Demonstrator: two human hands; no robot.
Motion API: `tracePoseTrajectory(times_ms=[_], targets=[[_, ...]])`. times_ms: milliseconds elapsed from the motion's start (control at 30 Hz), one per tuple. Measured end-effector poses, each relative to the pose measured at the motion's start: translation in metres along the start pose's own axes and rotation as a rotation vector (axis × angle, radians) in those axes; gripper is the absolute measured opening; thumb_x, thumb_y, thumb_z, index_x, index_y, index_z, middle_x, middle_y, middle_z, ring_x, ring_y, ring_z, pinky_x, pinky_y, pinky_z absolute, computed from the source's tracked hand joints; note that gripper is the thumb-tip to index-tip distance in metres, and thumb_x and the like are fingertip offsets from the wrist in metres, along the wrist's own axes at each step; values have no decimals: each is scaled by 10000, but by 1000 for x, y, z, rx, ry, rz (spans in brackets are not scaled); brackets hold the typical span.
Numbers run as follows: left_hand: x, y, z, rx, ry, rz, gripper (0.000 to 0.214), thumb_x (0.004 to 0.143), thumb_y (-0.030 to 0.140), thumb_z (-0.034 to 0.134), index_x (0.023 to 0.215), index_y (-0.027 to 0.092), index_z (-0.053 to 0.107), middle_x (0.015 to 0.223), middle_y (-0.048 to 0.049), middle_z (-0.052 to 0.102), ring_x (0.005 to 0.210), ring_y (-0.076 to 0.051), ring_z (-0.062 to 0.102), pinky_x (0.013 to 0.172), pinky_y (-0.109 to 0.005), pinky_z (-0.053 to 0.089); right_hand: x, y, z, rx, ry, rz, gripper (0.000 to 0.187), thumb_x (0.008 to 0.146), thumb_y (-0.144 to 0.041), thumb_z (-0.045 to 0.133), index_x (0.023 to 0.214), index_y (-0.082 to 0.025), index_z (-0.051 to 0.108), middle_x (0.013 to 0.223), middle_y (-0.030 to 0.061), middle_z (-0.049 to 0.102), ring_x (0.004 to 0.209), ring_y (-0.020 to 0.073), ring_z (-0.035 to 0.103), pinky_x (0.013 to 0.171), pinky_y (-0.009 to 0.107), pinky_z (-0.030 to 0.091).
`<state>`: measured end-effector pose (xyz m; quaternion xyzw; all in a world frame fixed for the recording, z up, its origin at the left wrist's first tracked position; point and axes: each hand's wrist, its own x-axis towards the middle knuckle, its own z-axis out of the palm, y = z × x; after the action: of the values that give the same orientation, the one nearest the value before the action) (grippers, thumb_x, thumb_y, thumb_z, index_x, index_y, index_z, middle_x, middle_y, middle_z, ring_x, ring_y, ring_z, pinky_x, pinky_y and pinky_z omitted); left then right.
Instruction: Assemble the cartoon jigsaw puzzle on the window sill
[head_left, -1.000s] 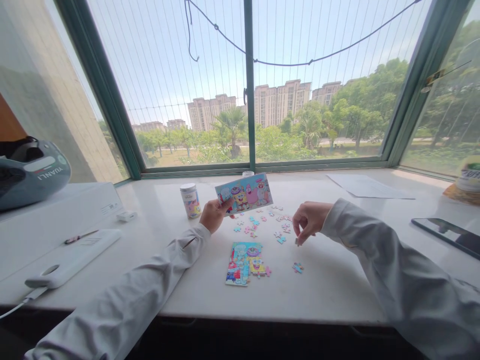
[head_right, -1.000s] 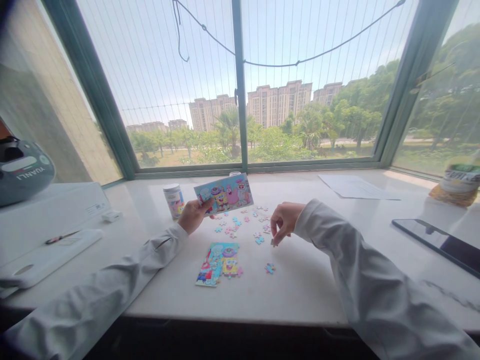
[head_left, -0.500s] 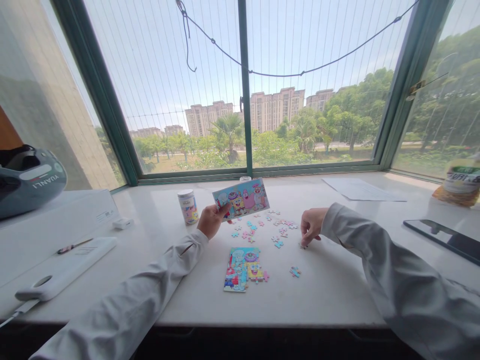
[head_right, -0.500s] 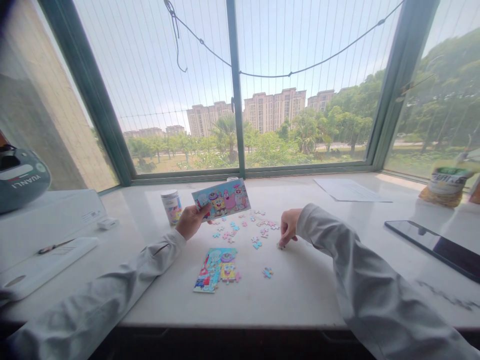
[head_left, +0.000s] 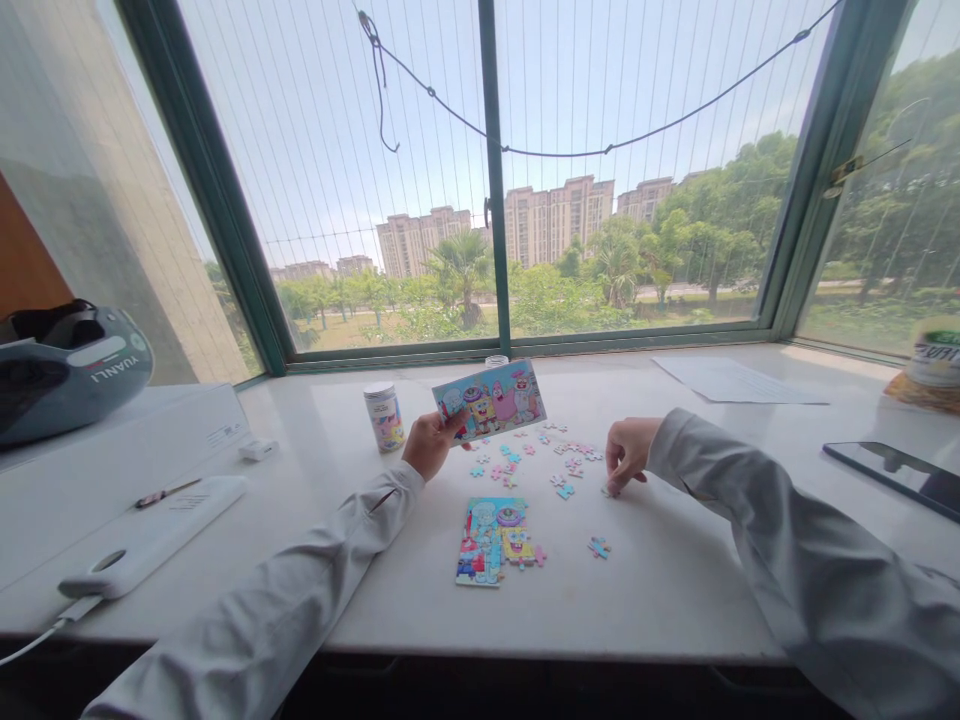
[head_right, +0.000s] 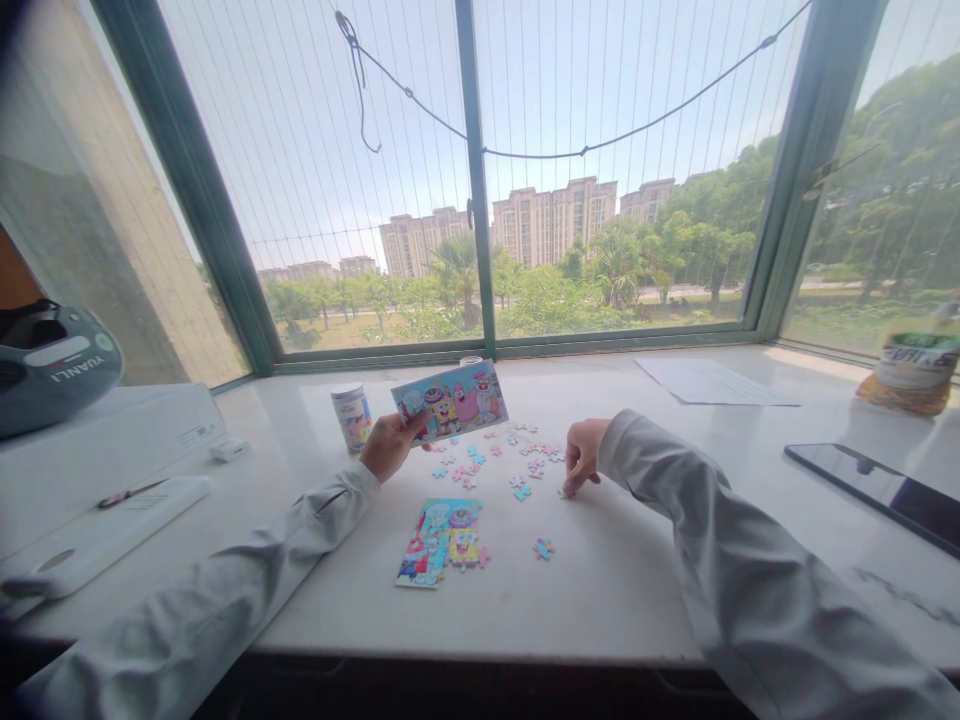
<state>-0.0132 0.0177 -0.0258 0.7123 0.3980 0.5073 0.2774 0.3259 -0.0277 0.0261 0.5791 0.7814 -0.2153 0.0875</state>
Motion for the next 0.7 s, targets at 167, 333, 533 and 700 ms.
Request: tracePoseTrajectory(times_ms=[167, 333, 533, 700], targets=[[-1, 4, 0, 22, -2, 2, 475, 820, 538, 586, 904, 96, 739, 666, -80, 723, 580, -198, 657, 564, -288, 491, 2, -2, -1, 3, 11, -24, 434, 515, -601, 766, 752, -238, 785, 533, -26, 622, 587, 115, 521, 637, 238, 396], [-2, 9, 0, 2, -14, 3, 459, 827, 527, 584, 861, 97, 738, 664, -81, 722, 629, -209, 679, 600, -289, 505, 3, -5, -2, 32, 18, -85, 408, 529, -562, 775, 771, -233, 782, 512, -33, 614, 560, 115, 549, 659, 242, 424], [-2, 7, 0, -4, -11, 0, 467, 828, 529, 580, 900, 94, 733, 702, -86, 729, 593, -195, 667, 582, -287, 511, 3, -7, -1, 44, 20, -120, 409, 549, -536, 770, 804, -217, 782, 503, -33, 606, 536, 103, 534, 628, 228, 413], [-1, 1, 0, 28, 1, 10, 475, 834, 528, 565, 892, 91, 741, 658, -81, 719, 602, -195, 663, 555, -274, 494, 2, -9, -1, 41, 29, -146, 390, 559, -522, 766, 803, -218, 785, 492, -38, 597, 521, 99, 534, 634, 227, 419]])
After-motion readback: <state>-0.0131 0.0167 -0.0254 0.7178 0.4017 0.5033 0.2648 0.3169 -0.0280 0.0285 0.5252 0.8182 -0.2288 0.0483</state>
